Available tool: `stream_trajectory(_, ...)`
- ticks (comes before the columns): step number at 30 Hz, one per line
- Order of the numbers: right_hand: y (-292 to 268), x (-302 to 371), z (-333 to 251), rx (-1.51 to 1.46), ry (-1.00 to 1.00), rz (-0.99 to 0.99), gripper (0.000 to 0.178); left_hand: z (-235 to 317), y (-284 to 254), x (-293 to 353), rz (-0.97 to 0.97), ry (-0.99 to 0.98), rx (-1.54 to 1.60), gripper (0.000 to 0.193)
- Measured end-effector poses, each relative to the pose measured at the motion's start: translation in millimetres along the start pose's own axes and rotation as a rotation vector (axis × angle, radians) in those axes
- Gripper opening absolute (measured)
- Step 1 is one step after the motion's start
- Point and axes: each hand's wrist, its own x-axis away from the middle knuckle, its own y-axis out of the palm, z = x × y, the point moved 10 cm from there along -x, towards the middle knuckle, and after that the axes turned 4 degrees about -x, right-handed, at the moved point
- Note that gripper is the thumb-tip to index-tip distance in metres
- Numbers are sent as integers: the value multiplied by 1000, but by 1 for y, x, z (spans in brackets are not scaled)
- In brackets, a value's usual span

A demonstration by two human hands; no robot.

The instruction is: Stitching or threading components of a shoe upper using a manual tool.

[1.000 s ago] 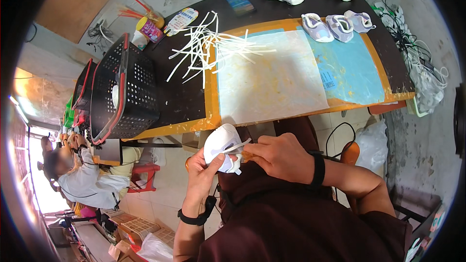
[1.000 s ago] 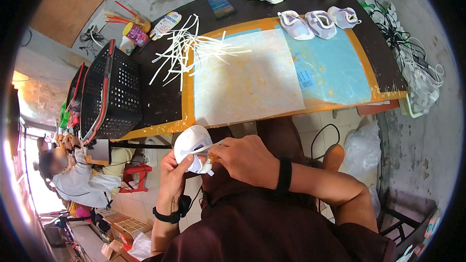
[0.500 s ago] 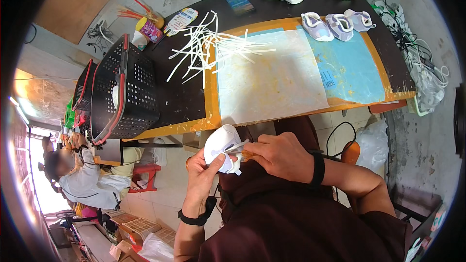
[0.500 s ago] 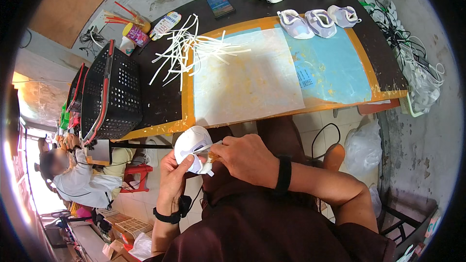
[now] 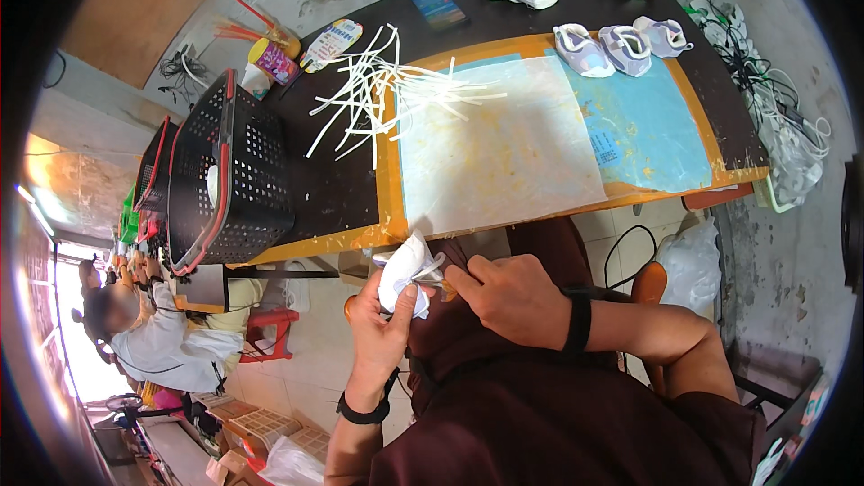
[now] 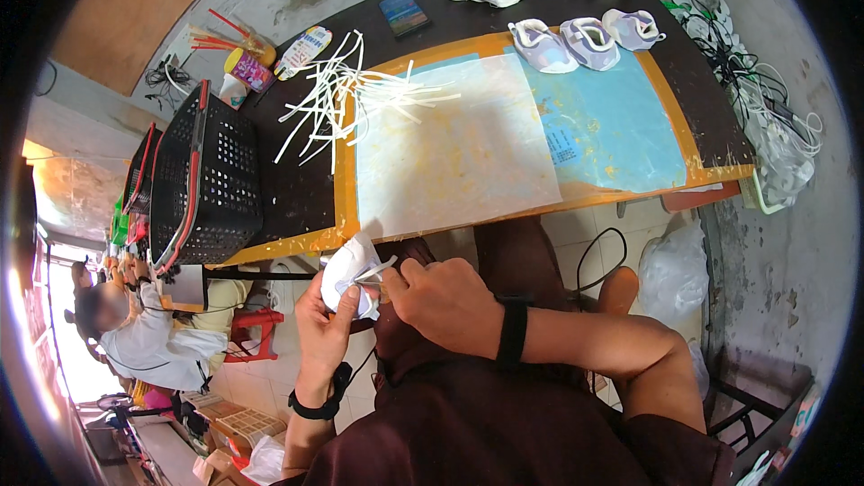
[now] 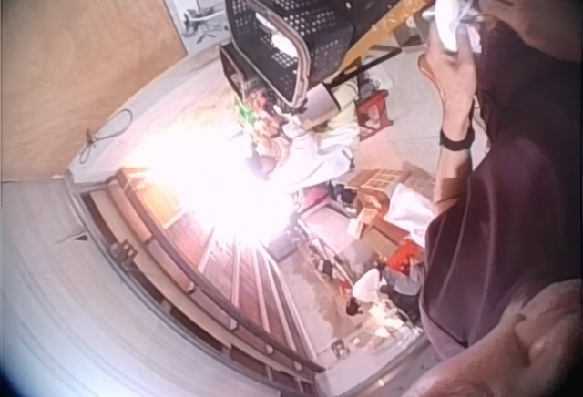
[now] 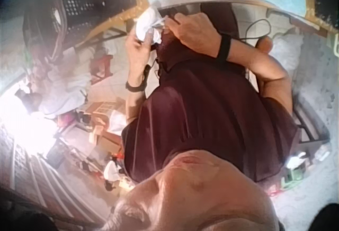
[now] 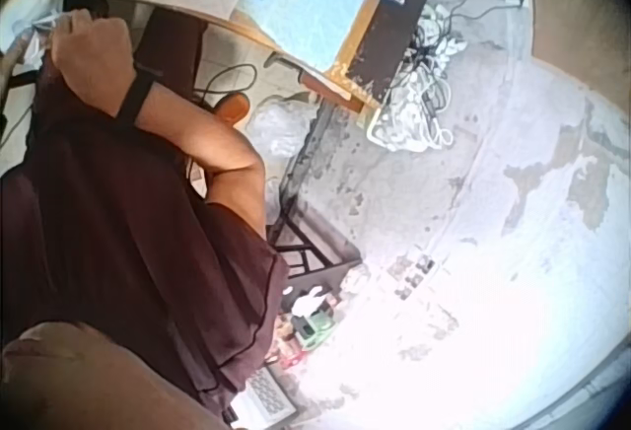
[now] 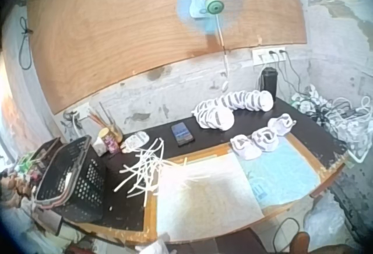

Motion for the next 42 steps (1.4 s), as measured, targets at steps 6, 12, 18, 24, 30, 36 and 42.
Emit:
stream_trajectory(6,2,-1,-8,114,-22,46,16,6,-1,-3,88,82,-219,13)
stream_trajectory(12,1,-4,-7,-22,-13,72,15,23,-5,0,220,211,-396,11)
stream_trajectory(18,-2,-8,12,-205,90,175,10,48,1,-1,290,418,-555,13)
stream_trajectory(24,60,-2,56,-1314,606,-85,15,61,6,-1,346,576,-717,13)
stream_trajectory(30,-3,-11,21,-162,56,272,13,70,9,-9,355,616,-760,15)
stream_trajectory(36,-14,-28,47,-148,159,191,16,73,16,-41,313,554,-619,19)
stream_trajectory(42,-11,-50,88,-704,210,86,14,55,28,-88,165,347,-414,17)
